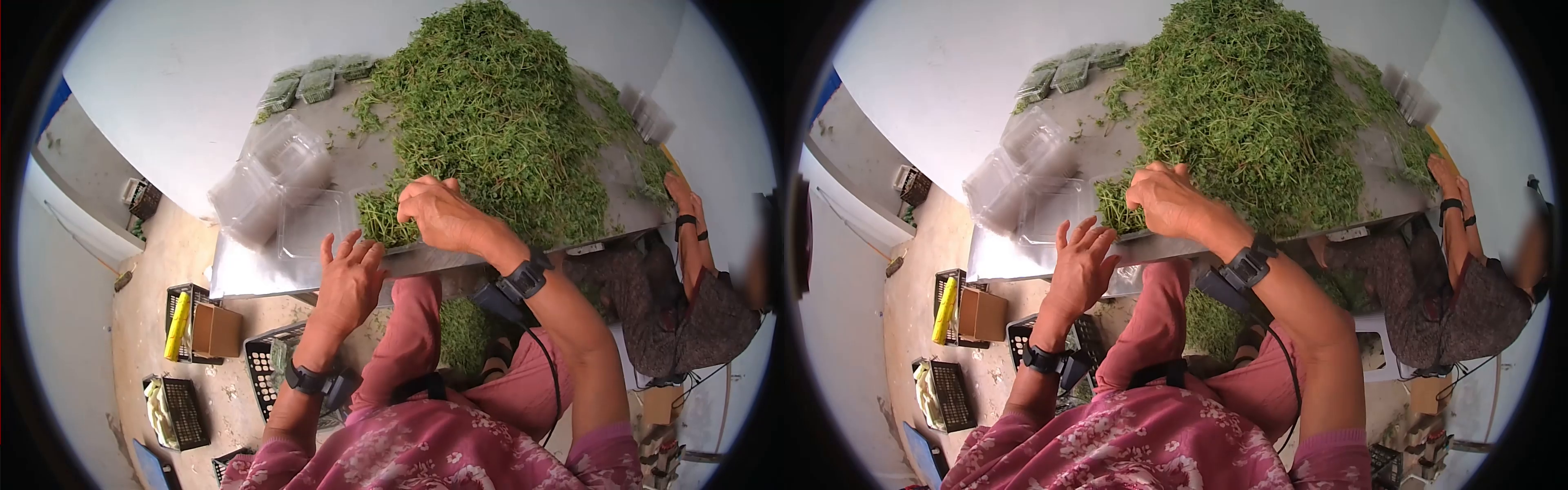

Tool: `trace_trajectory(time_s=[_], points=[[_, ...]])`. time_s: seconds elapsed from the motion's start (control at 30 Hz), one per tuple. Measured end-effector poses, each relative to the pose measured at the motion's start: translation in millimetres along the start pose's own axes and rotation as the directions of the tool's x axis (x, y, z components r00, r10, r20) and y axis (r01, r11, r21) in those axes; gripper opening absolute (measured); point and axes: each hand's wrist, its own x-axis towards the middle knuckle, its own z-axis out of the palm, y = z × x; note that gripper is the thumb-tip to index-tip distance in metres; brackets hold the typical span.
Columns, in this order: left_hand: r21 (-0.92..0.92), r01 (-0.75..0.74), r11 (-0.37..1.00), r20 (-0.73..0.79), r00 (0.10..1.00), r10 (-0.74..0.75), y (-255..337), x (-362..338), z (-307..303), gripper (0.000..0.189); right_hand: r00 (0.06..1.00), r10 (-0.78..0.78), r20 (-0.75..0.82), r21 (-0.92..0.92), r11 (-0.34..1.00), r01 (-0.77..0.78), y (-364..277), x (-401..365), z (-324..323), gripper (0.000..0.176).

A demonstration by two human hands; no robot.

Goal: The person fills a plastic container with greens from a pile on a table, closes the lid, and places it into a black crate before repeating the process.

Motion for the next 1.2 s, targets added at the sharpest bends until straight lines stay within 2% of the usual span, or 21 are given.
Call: trace_trajectory(time_s=[0.07,0.17,0.3,0.4,0.5,0.6,0.7,0.77,0.87,1.07,1.1,1.2], points=[[0.009,0.002,1.000,0.018,1.000,-0.002,0,2,2,0.038,0.994,0.018,0.110,-0.020,1.000,-0.016,-5,-5,2,0.027],[0.025,-0.005,1.000,0.036,0.999,0.004,2,8,3,0.038,0.981,0.055,0.188,-0.186,0.982,-0.020,-8,-13,12,0.024],[0.063,-0.005,0.998,0.064,0.998,0.001,3,16,8,0.034,0.993,-0.004,0.121,-0.234,0.972,0.033,-5,-19,22,0.022],[0.021,-0.016,1.000,0.017,1.000,0.016,0,21,16,0.022,0.998,-0.069,0.002,-0.219,0.973,0.068,0,-23,32,0.022],[0.003,-0.002,1.000,-0.015,1.000,0.002,0,25,20,0.011,0.996,-0.094,-0.012,-0.116,0.989,0.092,-1,-23,29,0.023],[0.024,0.008,1.000,-0.014,1.000,-0.008,-3,29,23,0.006,0.969,-0.131,-0.211,-0.073,0.990,0.118,-1,-24,17,0.022],[0.044,-0.023,0.999,-0.022,0.999,0.024,-4,27,25,0.005,0.973,0.068,-0.222,-0.036,0.996,-0.078,14,-29,-13,0.020],[0.061,-0.040,0.997,-0.019,0.999,0.041,-3,25,21,0.005,0.933,0.180,-0.313,0.102,0.983,-0.156,43,-37,-19,0.019],[0.053,-0.055,0.997,-0.030,0.998,0.057,-6,20,18,0.004,0.900,0.254,-0.355,0.045,0.966,-0.255,80,-45,-22,0.018],[0.045,-0.030,0.999,-0.051,0.998,0.032,-7,17,21,0.004,0.841,0.470,-0.270,0.213,0.880,-0.424,86,-28,-10,0.019],[0.050,-0.027,0.998,-0.065,0.997,0.031,-7,17,22,0.005,0.846,0.466,-0.258,0.257,0.878,-0.404,80,-22,-11,0.023],[0.045,-0.033,0.998,-0.044,0.998,0.035,-8,17,21,0.005,0.892,0.365,-0.266,0.032,0.928,-0.371,80,0,-5,0.032]])
